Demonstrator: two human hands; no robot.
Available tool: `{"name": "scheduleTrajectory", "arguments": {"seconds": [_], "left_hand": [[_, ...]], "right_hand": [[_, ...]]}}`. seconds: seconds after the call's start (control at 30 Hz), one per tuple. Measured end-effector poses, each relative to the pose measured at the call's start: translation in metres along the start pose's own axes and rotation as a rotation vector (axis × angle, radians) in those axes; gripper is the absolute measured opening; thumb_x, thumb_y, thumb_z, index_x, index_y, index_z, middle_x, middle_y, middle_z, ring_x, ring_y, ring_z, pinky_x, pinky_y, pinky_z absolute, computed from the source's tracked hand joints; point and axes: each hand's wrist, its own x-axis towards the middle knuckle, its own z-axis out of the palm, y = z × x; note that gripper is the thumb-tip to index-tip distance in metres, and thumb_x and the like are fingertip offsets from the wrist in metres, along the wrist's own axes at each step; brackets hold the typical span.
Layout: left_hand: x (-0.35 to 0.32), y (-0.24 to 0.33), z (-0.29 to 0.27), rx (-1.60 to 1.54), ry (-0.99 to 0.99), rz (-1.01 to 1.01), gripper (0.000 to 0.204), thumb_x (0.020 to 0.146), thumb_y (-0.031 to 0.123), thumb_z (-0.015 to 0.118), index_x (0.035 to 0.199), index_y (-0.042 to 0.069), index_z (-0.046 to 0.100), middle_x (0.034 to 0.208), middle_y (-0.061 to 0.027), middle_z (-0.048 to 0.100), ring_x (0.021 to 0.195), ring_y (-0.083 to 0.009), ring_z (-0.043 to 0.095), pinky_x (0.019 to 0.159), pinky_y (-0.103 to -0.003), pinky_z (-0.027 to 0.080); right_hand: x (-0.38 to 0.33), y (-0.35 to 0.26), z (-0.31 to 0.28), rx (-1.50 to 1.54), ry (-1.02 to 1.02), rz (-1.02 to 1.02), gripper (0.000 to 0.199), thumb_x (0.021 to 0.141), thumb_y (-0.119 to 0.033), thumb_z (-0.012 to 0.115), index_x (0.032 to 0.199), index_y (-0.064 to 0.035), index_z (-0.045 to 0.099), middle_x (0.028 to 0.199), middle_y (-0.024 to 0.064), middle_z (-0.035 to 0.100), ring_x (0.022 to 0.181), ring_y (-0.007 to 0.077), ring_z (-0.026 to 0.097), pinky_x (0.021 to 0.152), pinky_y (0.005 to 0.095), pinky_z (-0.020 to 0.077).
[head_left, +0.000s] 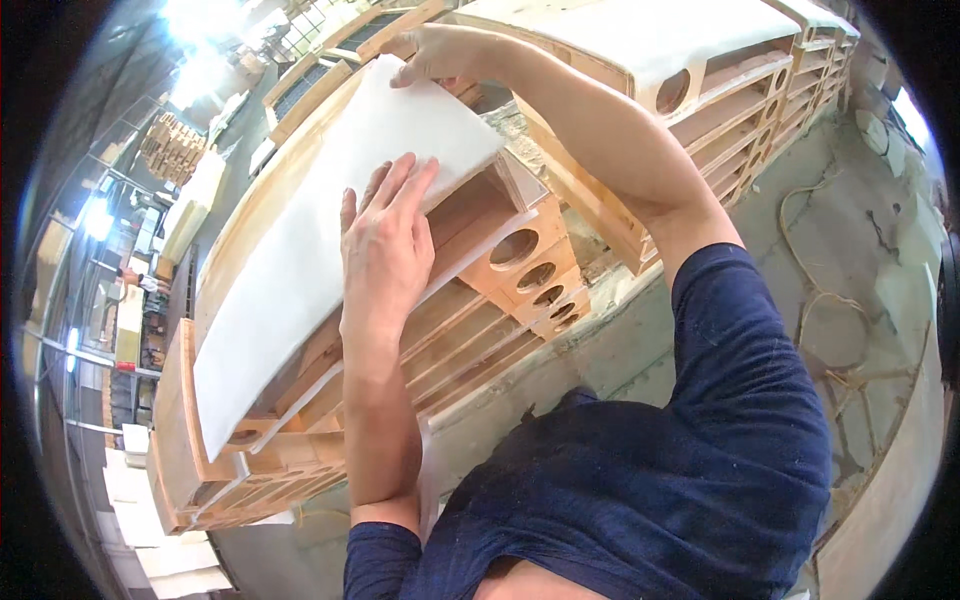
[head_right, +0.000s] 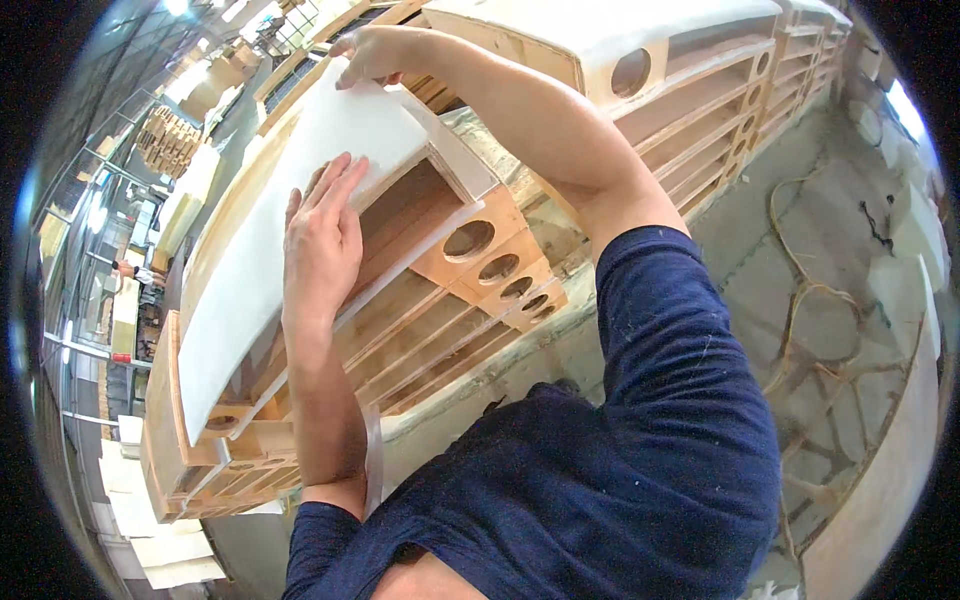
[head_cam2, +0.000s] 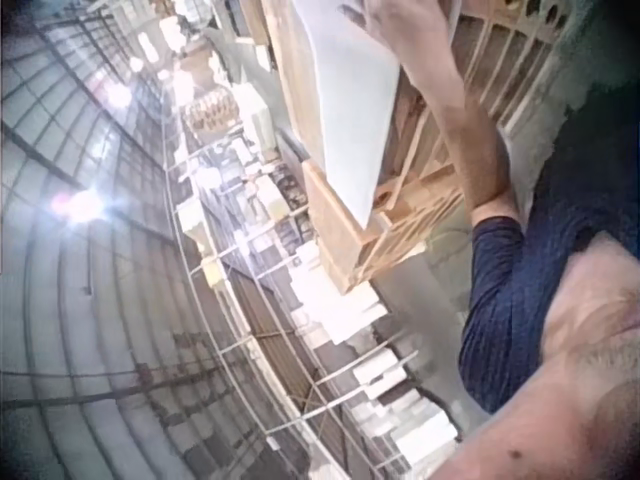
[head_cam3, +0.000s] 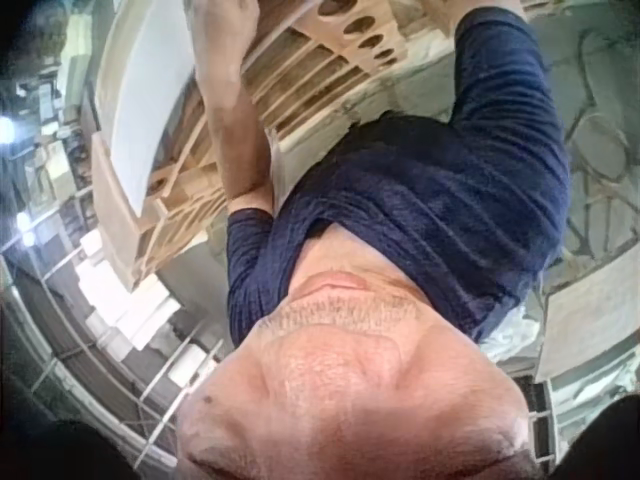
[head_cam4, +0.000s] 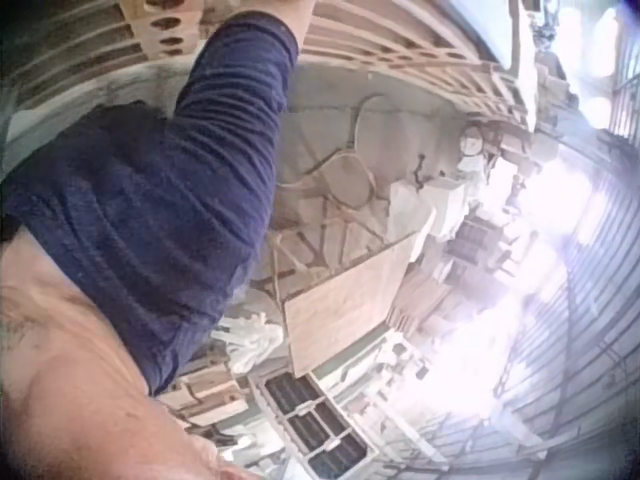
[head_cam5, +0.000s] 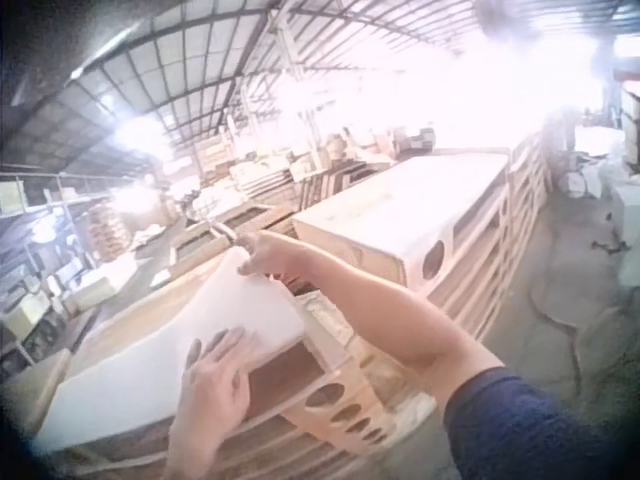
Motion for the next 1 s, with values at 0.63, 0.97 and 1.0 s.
{"name": "scheduleTrajectory", "arguments": {"seconds": [0.63, 0.97, 1.0], "left_hand": [[0.031, 0.016, -0.013, -0.169, -0.271, -0.192, 0.034, 0.089, 0.020, 0.055, 0.119, 0.004, 0.058, 0.128, -0.0199, 0.054, 0.117, -0.0359, 0.052, 0.101, -0.043, 0.039], [0.067, 0.012, 0.031, 0.068, -0.381, -0.187, 0.064, 0.095, 0.058, 0.033, 0.144, 0.017, 0.036, 0.152, -0.0167, 0.024, 0.140, -0.0371, 0.021, 0.114, -0.050, 0.016], [0.067, 0.010, 0.033, 0.064, -0.435, -0.201, 0.066, 0.095, 0.060, 0.031, 0.145, 0.018, 0.033, 0.153, -0.0157, 0.022, 0.141, -0.0368, 0.018, 0.114, -0.050, 0.014]], "right_hand": [[0.060, 0.040, -0.005, -0.110, -0.036, 0.030, 0.032, 0.080, -0.027, 0.069, 0.093, 0.0019, 0.069, 0.080, 0.0098, 0.067, 0.067, 0.0160, 0.064, 0.064, 0.0273, 0.0543], [0.082, 0.054, -0.011, 0.051, -0.260, -0.117, 0.032, 0.076, -0.031, 0.072, 0.096, -0.0059, 0.072, 0.077, 0.0043, 0.064, 0.075, 0.0143, 0.058, 0.063, 0.0332, 0.0461], [0.080, 0.061, -0.010, 0.019, -0.258, -0.101, 0.033, 0.076, -0.030, 0.072, 0.098, -0.0062, 0.072, 0.080, 0.0050, 0.065, 0.078, 0.0154, 0.059, 0.065, 0.0343, 0.0468]]}}
